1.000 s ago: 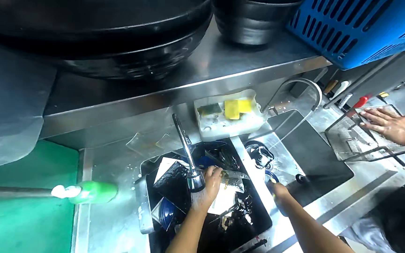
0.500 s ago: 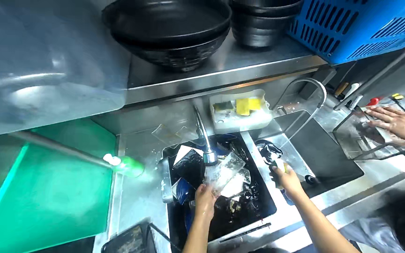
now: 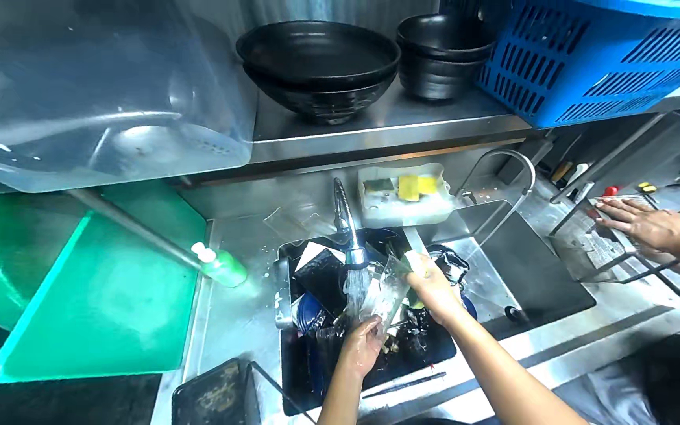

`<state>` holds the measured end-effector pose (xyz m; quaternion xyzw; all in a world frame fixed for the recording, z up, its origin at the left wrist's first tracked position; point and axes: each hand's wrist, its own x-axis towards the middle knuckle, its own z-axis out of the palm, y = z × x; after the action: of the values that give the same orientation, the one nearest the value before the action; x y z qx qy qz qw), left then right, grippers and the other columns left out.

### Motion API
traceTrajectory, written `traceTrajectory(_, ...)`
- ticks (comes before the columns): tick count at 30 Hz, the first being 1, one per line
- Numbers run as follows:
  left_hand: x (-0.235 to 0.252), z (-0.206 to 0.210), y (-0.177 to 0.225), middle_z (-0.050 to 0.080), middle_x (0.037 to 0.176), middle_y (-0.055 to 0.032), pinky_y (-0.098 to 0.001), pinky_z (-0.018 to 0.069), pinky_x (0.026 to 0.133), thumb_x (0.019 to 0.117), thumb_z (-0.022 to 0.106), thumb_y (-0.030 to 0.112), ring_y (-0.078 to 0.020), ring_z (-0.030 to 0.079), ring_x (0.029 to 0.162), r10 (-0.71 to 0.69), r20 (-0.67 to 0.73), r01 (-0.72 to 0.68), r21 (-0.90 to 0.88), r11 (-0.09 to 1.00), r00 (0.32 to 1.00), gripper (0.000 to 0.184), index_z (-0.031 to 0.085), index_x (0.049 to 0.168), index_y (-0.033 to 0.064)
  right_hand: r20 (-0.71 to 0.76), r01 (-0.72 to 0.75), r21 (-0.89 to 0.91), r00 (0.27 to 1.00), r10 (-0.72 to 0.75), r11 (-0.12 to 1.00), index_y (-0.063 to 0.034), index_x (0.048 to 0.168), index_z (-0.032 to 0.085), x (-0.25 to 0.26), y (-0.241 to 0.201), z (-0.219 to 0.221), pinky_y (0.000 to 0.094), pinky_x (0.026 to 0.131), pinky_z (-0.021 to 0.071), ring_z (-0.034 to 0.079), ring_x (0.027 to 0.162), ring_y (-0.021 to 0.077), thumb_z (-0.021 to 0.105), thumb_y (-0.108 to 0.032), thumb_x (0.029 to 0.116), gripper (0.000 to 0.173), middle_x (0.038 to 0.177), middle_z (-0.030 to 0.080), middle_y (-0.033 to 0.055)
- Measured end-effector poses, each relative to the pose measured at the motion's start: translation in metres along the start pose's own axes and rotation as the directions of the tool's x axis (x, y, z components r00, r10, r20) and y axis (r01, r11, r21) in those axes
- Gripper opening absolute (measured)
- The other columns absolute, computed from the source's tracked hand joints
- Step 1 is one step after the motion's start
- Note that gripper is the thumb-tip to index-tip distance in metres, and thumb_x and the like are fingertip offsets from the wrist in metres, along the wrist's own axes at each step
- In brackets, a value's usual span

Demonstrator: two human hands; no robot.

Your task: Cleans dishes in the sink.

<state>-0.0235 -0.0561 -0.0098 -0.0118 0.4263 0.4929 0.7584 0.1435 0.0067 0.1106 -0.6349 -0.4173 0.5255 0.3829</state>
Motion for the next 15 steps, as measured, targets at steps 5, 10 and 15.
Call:
traceTrajectory(5,-0.002,0.002,0.005,0.061,0.085,-0.0080,-0.0333,0.0578,0.072,0.0997,0.056,0.007,-0.0187,0.063,0.074,-0.012,-0.051,0.008,-0.072,0.997,0.999,0.007,0.056,0.107,0.0067,-0.035,-0.001,0.151,0.999,0.007,0.989,-0.0070,0.135,0.055,-0.004,0.009,-0.001,0.0422,0.068,0.0625,0.073,0.079,0.0283,0.061,-0.001,0.0928,0.043,0.098,0.072,0.0177)
traceTrajectory(10,-0.005,0.010,0.011,0.061,0.096,-0.0127,-0.0403,0.0576,0.075,0.1029,0.043,0.006,-0.0237,0.064,0.079,0.015,0.026,-0.012,-0.099,0.995,1.000,0.037,0.053,0.139,0.0097,-0.153,0.065,-0.344,0.980,-0.124,0.937,-0.0105,0.139,0.055,0.002,0.025,-0.011,0.0486,0.082,0.0589,0.069,0.094,0.0255,0.068,-0.011,0.0916,0.049,0.112,0.069,0.0133)
traceTrajectory(15,-0.020,0.038,0.011,0.062,0.131,-0.0285,-0.0489,0.0558,0.098,0.1080,0.037,0.009,-0.0397,0.067,0.113,0.001,0.100,0.013,-0.141,0.990,0.995,0.039,0.048,0.145,0.0026,0.007,0.210,-0.825,0.932,-0.362,0.525,-0.0087,0.148,0.053,0.001,0.032,-0.009,0.0549,0.114,0.0422,0.050,0.139,0.0347,0.065,-0.027,0.0965,0.056,0.152,0.051,0.0161)
